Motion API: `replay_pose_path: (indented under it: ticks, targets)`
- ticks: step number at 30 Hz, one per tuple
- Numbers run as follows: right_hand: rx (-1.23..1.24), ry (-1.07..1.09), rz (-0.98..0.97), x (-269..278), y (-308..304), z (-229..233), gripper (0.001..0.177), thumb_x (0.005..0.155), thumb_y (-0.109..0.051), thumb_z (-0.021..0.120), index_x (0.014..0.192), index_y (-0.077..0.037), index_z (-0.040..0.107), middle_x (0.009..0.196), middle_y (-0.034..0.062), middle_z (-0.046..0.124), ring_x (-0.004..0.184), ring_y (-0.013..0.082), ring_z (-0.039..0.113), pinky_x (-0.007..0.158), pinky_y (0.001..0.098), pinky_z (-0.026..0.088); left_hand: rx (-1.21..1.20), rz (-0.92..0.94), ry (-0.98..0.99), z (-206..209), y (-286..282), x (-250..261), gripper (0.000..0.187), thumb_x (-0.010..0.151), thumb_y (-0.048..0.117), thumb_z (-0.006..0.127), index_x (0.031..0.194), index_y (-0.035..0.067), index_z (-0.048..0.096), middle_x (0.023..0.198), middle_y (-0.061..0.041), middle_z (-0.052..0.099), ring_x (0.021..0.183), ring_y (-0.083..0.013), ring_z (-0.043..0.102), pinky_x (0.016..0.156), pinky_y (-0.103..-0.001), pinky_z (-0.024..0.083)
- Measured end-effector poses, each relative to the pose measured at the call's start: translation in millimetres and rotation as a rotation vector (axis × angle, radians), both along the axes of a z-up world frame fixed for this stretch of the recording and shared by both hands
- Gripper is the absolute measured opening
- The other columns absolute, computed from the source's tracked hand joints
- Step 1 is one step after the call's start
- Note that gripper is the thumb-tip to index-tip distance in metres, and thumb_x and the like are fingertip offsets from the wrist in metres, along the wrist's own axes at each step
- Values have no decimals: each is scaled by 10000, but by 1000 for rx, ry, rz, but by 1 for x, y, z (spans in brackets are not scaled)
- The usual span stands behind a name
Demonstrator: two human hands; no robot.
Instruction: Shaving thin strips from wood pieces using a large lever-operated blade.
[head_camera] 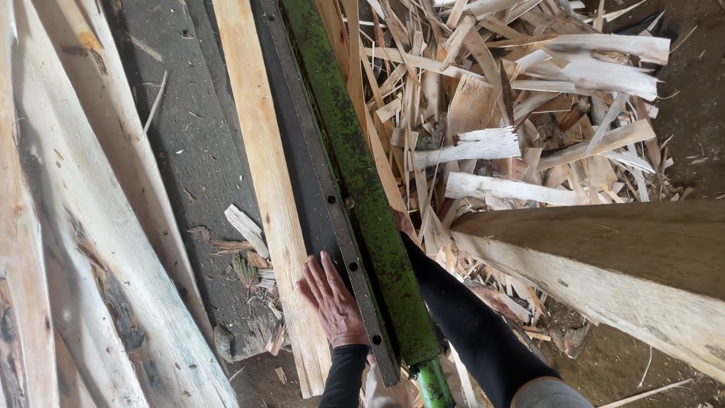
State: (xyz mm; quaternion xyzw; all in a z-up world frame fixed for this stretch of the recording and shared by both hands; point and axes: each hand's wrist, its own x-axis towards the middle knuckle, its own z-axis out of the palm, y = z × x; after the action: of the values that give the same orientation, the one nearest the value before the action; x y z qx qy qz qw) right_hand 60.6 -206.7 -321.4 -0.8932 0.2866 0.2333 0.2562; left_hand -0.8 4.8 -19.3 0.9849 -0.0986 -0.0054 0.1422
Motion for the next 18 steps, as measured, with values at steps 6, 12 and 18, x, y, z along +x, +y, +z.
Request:
replay_pose_path:
  ticks: [6, 12, 18]
  targets:
    - [176, 48, -53, -19, -21, -19, 457, 1241, -399, 368, 1279, -40, 649, 1004, 208, 635, 883, 292, 606, 841, 481, 511, -19, -5, -16, 3, -1, 1, 845, 842, -91, 424, 1629, 88, 175, 1667, -215, 242, 1574, -362, 163, 1274, -559, 76]
    - [161, -331, -226, -14, -7, -95, 430, 1021, -362, 591, 1262, -6, 620, 1239, 160, 554, 993, 367, 501, 809, 574, 480, -22, -1, 11, 4, -1, 0, 843, 839, -58, 450, 1624, 76, 173, 1662, -224, 235, 1569, -370, 154, 1261, -571, 64]
    - [147, -37, -273, -3, -13, -16, 293, 1033, -240, 546, 1272, -94, 631, 1270, 192, 526, 1041, 388, 594, 906, 538, 530, -71, -9, 12, 9, -3, 1, 834, 843, -36, 461, 1623, 80, 189, 1664, -219, 238, 1573, -375, 149, 1264, -573, 52]
